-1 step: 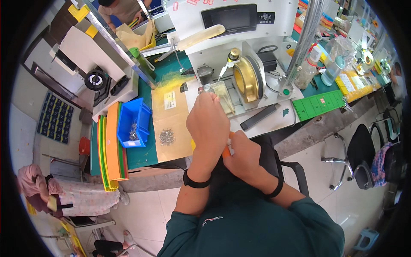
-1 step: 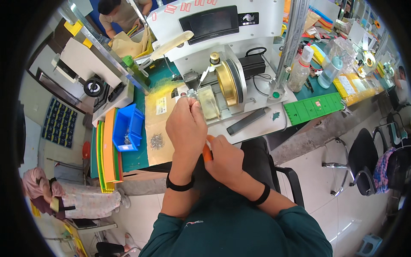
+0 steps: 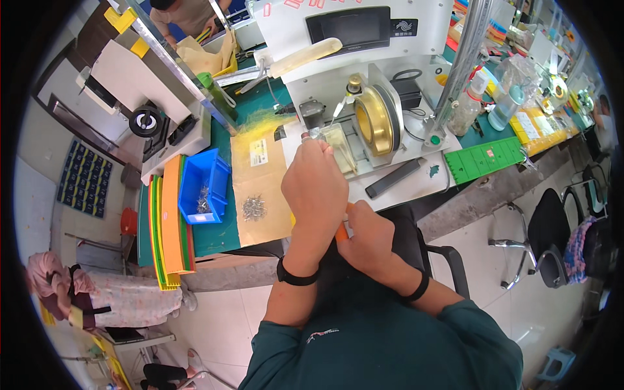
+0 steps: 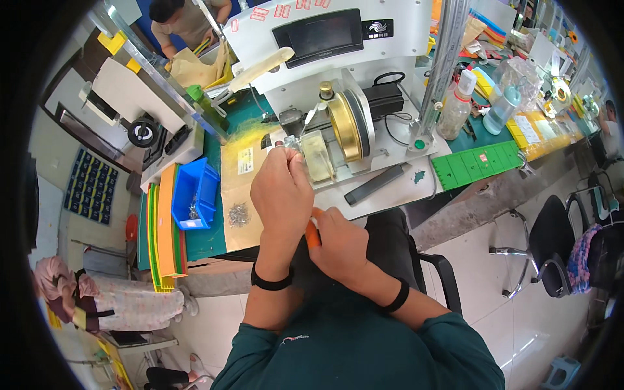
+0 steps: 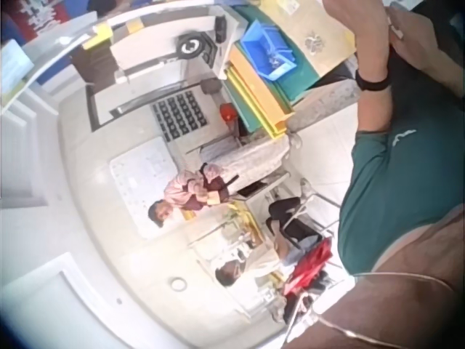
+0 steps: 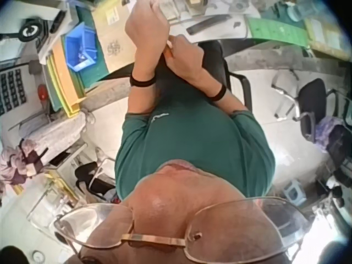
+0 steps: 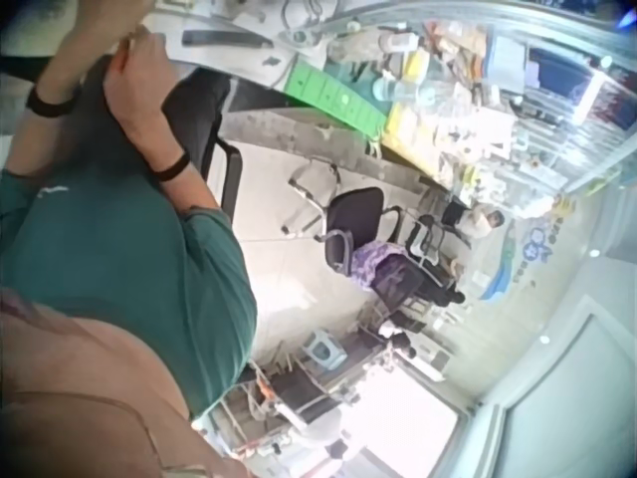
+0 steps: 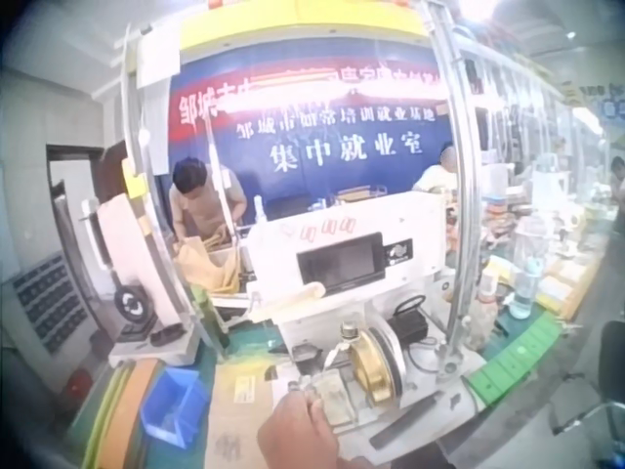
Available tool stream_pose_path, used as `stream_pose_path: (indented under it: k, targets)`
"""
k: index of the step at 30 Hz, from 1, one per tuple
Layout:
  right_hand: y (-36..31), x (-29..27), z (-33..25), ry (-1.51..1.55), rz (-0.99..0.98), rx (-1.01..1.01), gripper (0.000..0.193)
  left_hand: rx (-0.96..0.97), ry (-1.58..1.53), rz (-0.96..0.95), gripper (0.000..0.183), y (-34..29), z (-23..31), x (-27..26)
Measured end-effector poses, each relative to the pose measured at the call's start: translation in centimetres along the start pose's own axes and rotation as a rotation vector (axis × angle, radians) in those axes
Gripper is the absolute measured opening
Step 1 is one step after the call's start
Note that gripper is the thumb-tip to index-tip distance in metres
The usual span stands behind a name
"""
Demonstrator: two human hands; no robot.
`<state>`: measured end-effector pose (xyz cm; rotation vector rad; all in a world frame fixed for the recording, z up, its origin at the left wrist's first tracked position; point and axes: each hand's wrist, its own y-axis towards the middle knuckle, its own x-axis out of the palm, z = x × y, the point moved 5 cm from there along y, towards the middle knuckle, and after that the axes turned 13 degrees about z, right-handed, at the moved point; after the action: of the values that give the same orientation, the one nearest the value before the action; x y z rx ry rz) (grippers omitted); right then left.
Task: Assembling small metal components using pliers and a specialized machine.
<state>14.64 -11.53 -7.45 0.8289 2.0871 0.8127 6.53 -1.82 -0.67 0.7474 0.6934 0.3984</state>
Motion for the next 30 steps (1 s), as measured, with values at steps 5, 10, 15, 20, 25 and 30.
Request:
stream_pose_path:
  k: [5,10,15,20,25,30]
  targets:
    - [-0.9,0.1,-1.5,0.075,-0.019,-0.018,0.023,0.052,0.023,-0.046,0.008,1.5,0.1,-1.0]
    - [-1.5,0.1,-1.1,0.062,-0.042,-0.031,0.019,0.108,0.041,-0.149,0.009,2.9,-0.7,-0.7]
    - [-1.5,-0.1,-1.0,0.093,-0.042,-0.025,0.018,0.238,0.096,-0.184,0.010,4.8,-1.1,-1.4]
    - [-1.4,0.5,-1.0,0.128,-0.055,-0.036,0.018,0.272,0.133,-0.177,0.008,5.5,-3.2,-1.1]
    - [-1.2,0.4,-1.0,0.142,-0.063,-0.024,0.018,0.168,0.013,-0.190,0.006,5.1,-4.7,-0.2]
    - [-0.6,1.0,-1.5,0.164,-0.072,-0.014,0.018,0.105,-0.074,-0.195,0.007,4.1,-6.5,-0.5]
